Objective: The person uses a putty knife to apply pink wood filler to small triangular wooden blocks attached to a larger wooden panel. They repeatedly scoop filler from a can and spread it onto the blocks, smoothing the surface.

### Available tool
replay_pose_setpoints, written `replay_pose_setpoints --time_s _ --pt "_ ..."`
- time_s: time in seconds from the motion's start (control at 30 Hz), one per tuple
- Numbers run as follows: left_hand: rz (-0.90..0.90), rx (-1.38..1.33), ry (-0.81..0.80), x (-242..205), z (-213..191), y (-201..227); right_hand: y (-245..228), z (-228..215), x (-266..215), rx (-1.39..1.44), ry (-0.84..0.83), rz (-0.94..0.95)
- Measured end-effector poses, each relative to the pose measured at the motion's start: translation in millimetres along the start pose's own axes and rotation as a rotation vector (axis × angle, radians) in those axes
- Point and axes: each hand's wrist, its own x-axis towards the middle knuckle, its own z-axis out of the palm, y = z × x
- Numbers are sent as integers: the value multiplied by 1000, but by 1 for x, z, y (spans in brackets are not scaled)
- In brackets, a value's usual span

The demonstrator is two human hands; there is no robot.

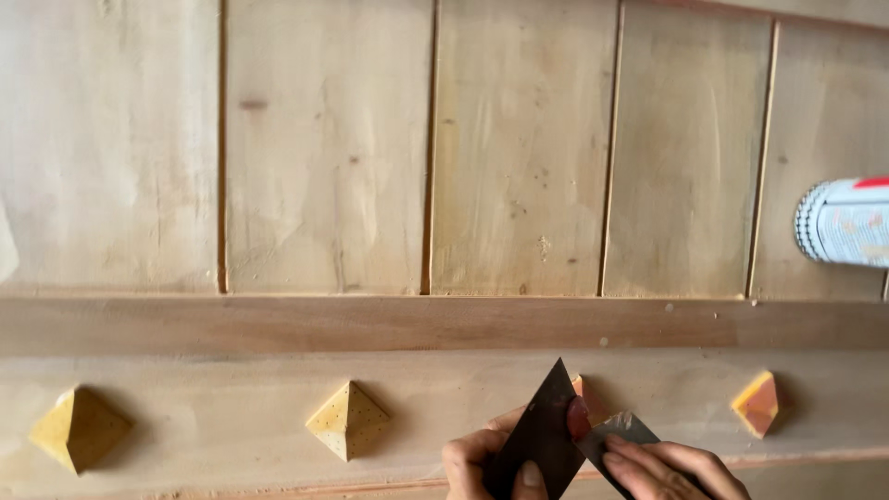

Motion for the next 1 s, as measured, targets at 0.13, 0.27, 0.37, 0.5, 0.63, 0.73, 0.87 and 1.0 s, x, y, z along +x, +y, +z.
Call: replay_pose_setpoints --time_s 0.13,0.27,0.37,0.5,0.63,0.73,0.87,1.0 --pt "-31 91 -104 2 -10 18 -16 -3 -5 91 -93 59" --pt "55 135 -149 1 -13 15 -37 11 -36 421 -92 286" --pt "1 366 -67 16 -13 21 -42 17 -64 714 13 421" --pt "-196 197 -87 53 4 33 -38 21 -80 1268 215 1356" --pt "-307 162 -117 75 26 55 -44 41 -71 1209 254 1489" --pt "-323 237 -218 87 41 64 -44 41 -68 959 323 1270" --pt "-311 204 -549 105 56 63 -50 30 -45 614 331 1242" --pt "-232 389 -840 118 70 59 -42 19 -13 518 308 1222"
